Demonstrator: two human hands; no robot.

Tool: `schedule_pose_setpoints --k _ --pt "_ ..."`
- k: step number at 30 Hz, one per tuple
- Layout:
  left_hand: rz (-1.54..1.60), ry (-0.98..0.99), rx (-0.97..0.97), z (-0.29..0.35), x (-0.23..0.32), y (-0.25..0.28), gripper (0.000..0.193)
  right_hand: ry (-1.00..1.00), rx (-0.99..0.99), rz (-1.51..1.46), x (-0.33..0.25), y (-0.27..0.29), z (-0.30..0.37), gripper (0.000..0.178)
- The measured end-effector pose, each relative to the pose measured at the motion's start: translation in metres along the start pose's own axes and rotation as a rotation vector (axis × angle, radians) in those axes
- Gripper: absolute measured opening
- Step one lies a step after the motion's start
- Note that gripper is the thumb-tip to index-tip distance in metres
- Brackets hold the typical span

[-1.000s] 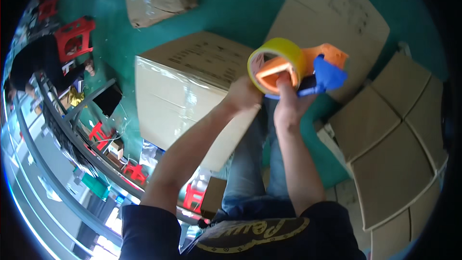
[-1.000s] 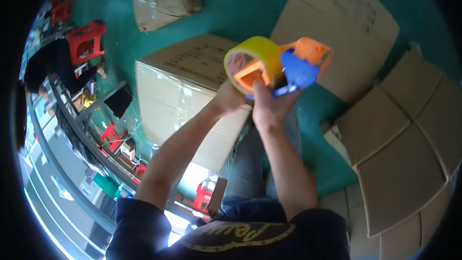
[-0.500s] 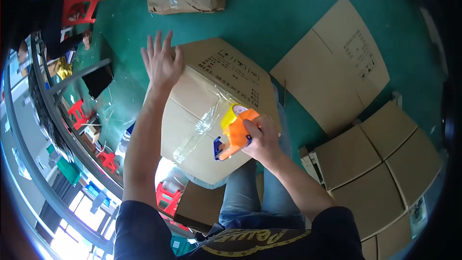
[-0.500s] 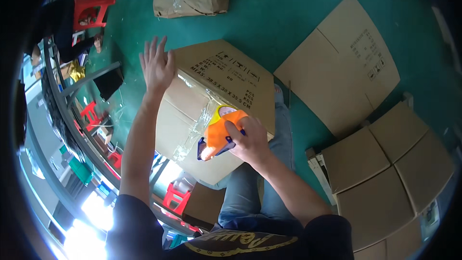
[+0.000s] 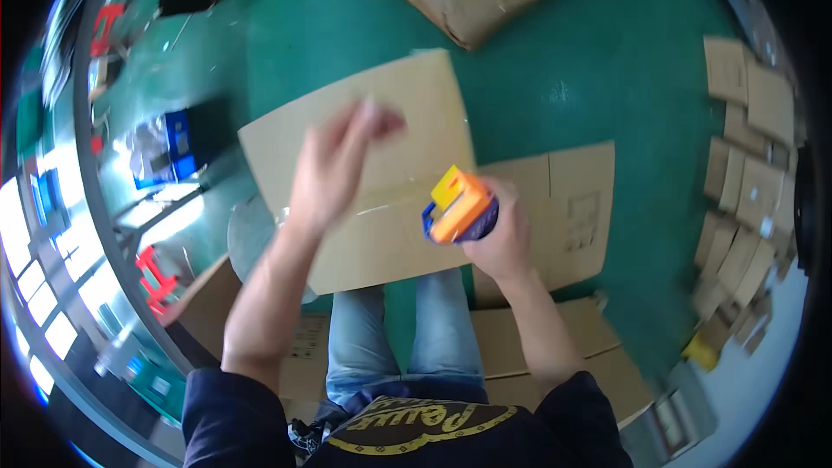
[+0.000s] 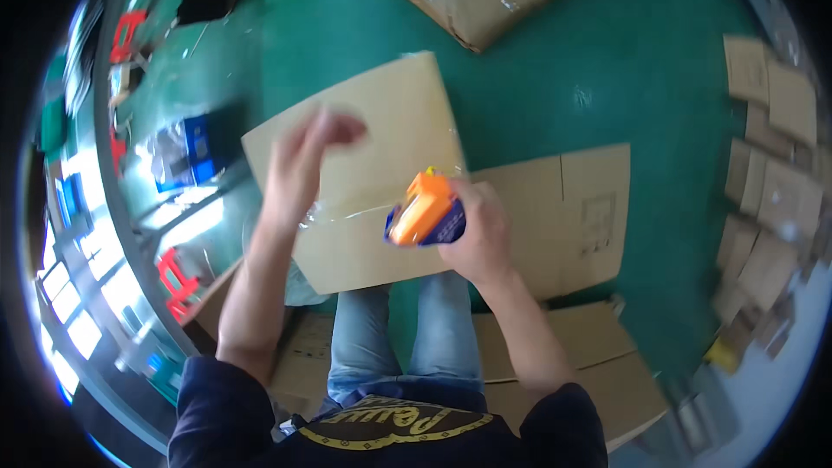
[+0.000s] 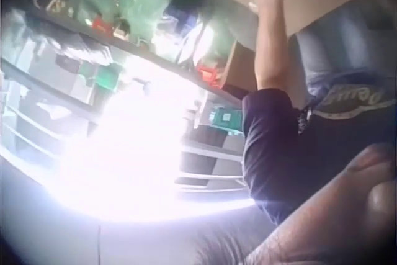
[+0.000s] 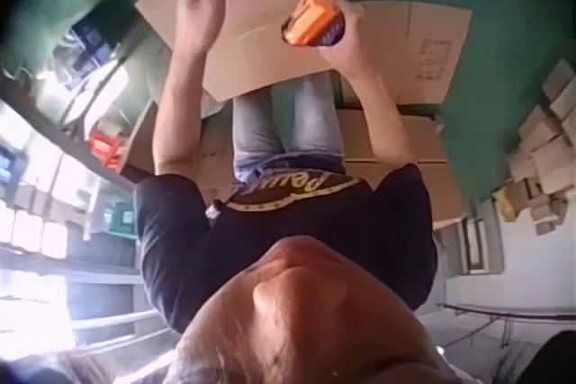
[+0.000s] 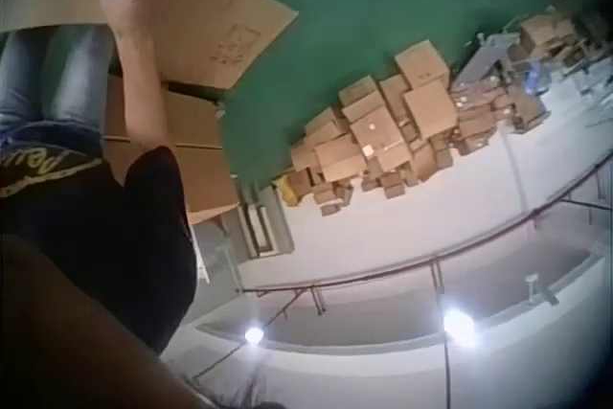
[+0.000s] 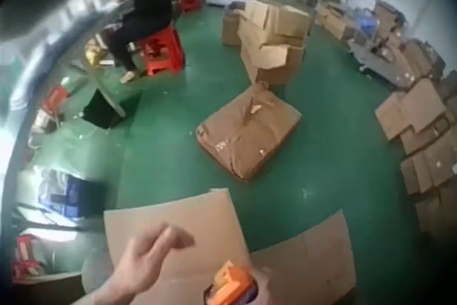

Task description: Packing small silver bags into white boxes, weighing them, and sealing larger cardboard boxes with a tape dispenser.

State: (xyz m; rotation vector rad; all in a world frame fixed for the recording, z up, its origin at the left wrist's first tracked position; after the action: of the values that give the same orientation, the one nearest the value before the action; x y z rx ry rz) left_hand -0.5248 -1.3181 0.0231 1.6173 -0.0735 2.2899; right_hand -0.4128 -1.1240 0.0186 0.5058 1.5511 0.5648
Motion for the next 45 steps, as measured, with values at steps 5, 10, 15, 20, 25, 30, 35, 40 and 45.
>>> schedule_pose_setpoints --k 5,10,15,20,25,30,35,40,45 --pt "0.481 0.216 0.025 0.154 -0.011 0.068 0.042 0.615 -0.279 0.190 -0.146 -0.065 -0.041 0.066" --pt "0.828 0.185 0.163 0.228 -0.069 0.138 0.043 0.855 -0.520 0.336 -0.230 -0.157 -0.036 0.066" --pt "1.113 0.136 0.317 0.267 -0.138 0.152 0.047 0.965 -0.910 0.351 -0.268 -0.234 -0.024 0.066" --pt "1.437 0.000 0.495 0.289 -0.177 0.136 0.045 1.066 -1.277 0.438 -0.281 -0.290 -0.001 0.069" --pt "1.355 -0.026 0.535 0.291 -0.184 0.128 0.045 1.098 -1.409 0.406 -0.279 -0.310 0.009 0.062" --pt "1.374 0.088 0.832 0.291 -0.203 0.098 0.035 1.283 -1.451 0.455 -0.272 -0.310 0.017 0.062" --pt "1.185 0.174 0.947 0.289 -0.190 0.092 0.023 1.429 -1.386 0.431 -0.270 -0.291 0.018 0.058" --pt "0.979 0.245 1.058 0.301 -0.192 0.083 0.023 1.491 -1.451 0.434 -0.268 -0.293 0.030 0.059" --pt "0.298 0.485 1.174 0.329 -0.188 0.085 0.011 1.507 -1.518 0.446 -0.261 -0.312 0.050 0.061"
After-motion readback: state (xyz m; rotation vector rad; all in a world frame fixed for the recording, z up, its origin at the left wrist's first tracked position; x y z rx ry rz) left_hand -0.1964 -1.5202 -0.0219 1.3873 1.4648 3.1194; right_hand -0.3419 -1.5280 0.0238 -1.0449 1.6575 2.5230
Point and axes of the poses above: each hand's wrist, its own z-axis away from the middle knuckle, its own y-axis out of the back of the hand, x = y × z, the point moved 9 cm from there along -z, towards the middle knuckle, and after that the axes turned 2 degrees about -x, right-handed, at the moved point
